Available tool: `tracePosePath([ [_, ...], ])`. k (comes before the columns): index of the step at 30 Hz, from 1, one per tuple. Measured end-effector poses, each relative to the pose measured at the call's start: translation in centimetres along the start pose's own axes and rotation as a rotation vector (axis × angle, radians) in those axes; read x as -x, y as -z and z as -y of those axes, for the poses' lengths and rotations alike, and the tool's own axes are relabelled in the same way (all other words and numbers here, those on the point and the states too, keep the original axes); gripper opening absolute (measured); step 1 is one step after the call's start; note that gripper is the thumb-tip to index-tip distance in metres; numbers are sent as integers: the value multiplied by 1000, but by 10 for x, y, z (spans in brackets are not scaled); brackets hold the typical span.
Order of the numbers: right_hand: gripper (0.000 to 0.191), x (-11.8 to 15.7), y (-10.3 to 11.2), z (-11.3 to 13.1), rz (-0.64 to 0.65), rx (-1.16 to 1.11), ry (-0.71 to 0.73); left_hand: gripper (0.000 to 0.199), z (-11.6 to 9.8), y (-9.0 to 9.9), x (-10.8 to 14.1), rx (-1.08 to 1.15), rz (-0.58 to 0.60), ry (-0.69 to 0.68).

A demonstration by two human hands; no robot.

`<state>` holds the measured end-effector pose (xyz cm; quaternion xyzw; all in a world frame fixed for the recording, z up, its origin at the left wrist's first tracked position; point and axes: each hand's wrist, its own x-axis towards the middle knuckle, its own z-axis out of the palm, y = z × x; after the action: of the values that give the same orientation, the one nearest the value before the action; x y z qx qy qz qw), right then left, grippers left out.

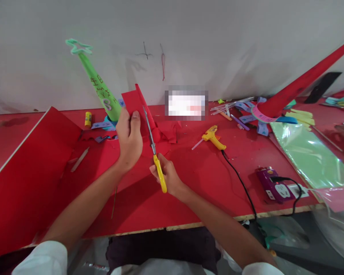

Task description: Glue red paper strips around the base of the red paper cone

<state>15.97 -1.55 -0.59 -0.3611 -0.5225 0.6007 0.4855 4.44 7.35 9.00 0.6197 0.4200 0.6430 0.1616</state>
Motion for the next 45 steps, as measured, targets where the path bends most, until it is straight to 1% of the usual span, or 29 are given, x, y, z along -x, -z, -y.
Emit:
tracePosePath([
  [7, 71, 0, 1, 4, -8, 26, -46, 51, -1, 5, -10, -95, -56, -1],
  [14, 68, -1, 2, 1, 3, 17, -58, 51, 0, 7, -8, -124, -25, -10],
  [20, 70, -2, 3, 2, -19, 89, -29, 51, -1, 7, -6, -127, -2, 4],
  [23, 69, -2, 3, 1, -25, 83, -30, 51, -2, 7, -6, -126, 1, 19],
  [29, 69, -2, 1, 7, -42, 66, -36, 53, -3, 6, -5, -149, 21, 26],
  [35, 67, -2, -1, 15, -51, 80, -95, 52, -2, 7, -5, -154, 31, 47],
  [38, 67, -2, -1, 17, -57, 78, -99, 52, 0, 6, -5, -134, 26, 57],
  [42, 63, -2, -2, 17, -64, 35, -115, 52, 3, 5, -5, -111, 5, 46],
  [45, 62, -3, -2, 15, -66, 33, -118, 53, 2, 5, -5, -91, 11, 55],
])
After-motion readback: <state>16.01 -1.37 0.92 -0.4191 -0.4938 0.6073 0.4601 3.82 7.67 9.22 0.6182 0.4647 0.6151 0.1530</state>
